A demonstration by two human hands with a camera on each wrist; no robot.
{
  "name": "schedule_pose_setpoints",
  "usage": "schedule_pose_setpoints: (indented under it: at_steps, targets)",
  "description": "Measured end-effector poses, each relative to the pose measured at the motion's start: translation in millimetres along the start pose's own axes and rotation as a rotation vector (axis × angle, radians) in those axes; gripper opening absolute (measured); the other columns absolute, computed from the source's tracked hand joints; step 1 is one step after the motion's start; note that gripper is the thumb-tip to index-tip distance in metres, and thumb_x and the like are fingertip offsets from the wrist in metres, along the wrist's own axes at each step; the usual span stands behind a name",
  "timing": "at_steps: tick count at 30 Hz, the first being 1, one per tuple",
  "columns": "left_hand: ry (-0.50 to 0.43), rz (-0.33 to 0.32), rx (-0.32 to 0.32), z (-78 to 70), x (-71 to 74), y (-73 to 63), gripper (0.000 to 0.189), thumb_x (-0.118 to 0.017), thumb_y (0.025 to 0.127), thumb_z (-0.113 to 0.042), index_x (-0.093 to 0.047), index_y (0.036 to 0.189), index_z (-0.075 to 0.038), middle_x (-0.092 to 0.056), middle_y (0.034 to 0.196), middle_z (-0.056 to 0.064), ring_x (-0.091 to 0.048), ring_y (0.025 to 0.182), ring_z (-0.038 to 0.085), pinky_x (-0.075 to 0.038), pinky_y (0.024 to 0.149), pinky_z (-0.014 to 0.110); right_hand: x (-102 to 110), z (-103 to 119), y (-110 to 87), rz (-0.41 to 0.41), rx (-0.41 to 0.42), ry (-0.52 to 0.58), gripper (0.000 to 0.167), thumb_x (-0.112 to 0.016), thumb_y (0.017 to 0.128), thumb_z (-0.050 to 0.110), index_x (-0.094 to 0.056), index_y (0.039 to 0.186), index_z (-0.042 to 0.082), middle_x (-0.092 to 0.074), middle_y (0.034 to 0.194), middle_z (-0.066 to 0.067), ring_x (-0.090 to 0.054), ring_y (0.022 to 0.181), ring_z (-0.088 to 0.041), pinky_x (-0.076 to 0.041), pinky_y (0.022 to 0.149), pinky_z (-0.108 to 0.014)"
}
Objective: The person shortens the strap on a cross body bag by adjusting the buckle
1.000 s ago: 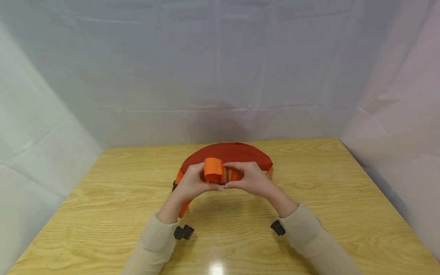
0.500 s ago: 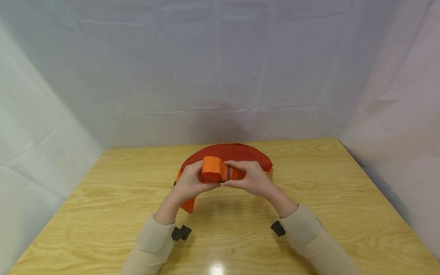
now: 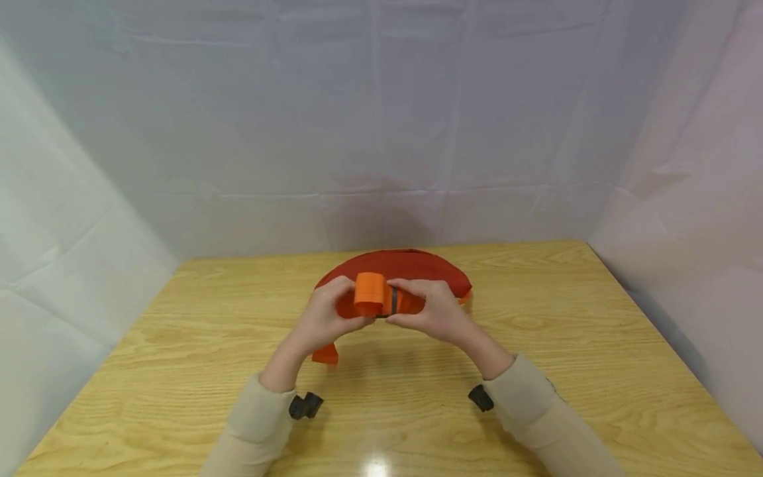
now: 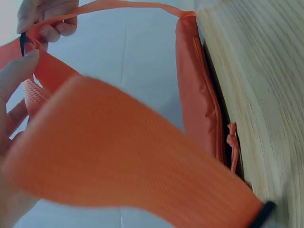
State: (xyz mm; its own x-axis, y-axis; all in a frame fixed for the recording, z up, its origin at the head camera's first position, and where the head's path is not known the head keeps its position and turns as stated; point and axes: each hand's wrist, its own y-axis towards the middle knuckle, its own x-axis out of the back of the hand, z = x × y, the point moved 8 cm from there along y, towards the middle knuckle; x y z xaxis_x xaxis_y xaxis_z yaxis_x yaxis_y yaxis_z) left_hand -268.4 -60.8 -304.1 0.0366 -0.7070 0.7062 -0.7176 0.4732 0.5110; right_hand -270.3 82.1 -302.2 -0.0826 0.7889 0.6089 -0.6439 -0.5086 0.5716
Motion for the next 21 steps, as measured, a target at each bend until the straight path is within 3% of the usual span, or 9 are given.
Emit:
schedule_pose_setpoints:
  at_steps: [6, 16, 21]
  targets:
    - [-0.007, -0.001, 0.024, 6.4, 4.7, -4.2, 0.035, -0.076, 0.07, -0.02, -0.062, 0.099, -0.007, -0.057, 0.091, 0.0, -0.05, 0.079, 0.01, -0.045, 0.068, 0.024, 3.9, -0.5, -1.4, -0.029, 0.01, 0.026, 0.049, -0.075, 0.067, 0.003, -0.057, 0.111, -0.009, -0.062, 0.101, -0.018, -0.058, 0.079, -0.021, -0.048, 0.063, -0.029]
    - [-0.031, -0.045, -0.041, 12.0, 16.5, -14.0, 0.036, -0.077, 0.068, -0.015, -0.065, 0.099, -0.001, -0.061, 0.089, 0.004, -0.053, 0.078, 0.012, -0.046, 0.069, 0.025, 8.0, -6.2, -4.6, -0.019, -0.035, 0.055, 0.049, -0.073, 0.07, 0.004, -0.055, 0.113, -0.011, -0.061, 0.101, -0.019, -0.057, 0.071, -0.015, -0.047, 0.058, -0.026]
    - [-0.024, -0.052, -0.044, 17.6, 22.6, -21.5, 0.037, -0.077, 0.068, -0.015, -0.066, 0.101, 0.0, -0.061, 0.09, 0.004, -0.053, 0.078, 0.013, -0.046, 0.068, 0.026, 9.5, -9.1, -6.4, 0.001, -0.08, 0.083, 0.049, -0.072, 0.073, 0.005, -0.053, 0.116, -0.009, -0.061, 0.1, -0.017, -0.056, 0.07, -0.013, -0.047, 0.059, -0.026]
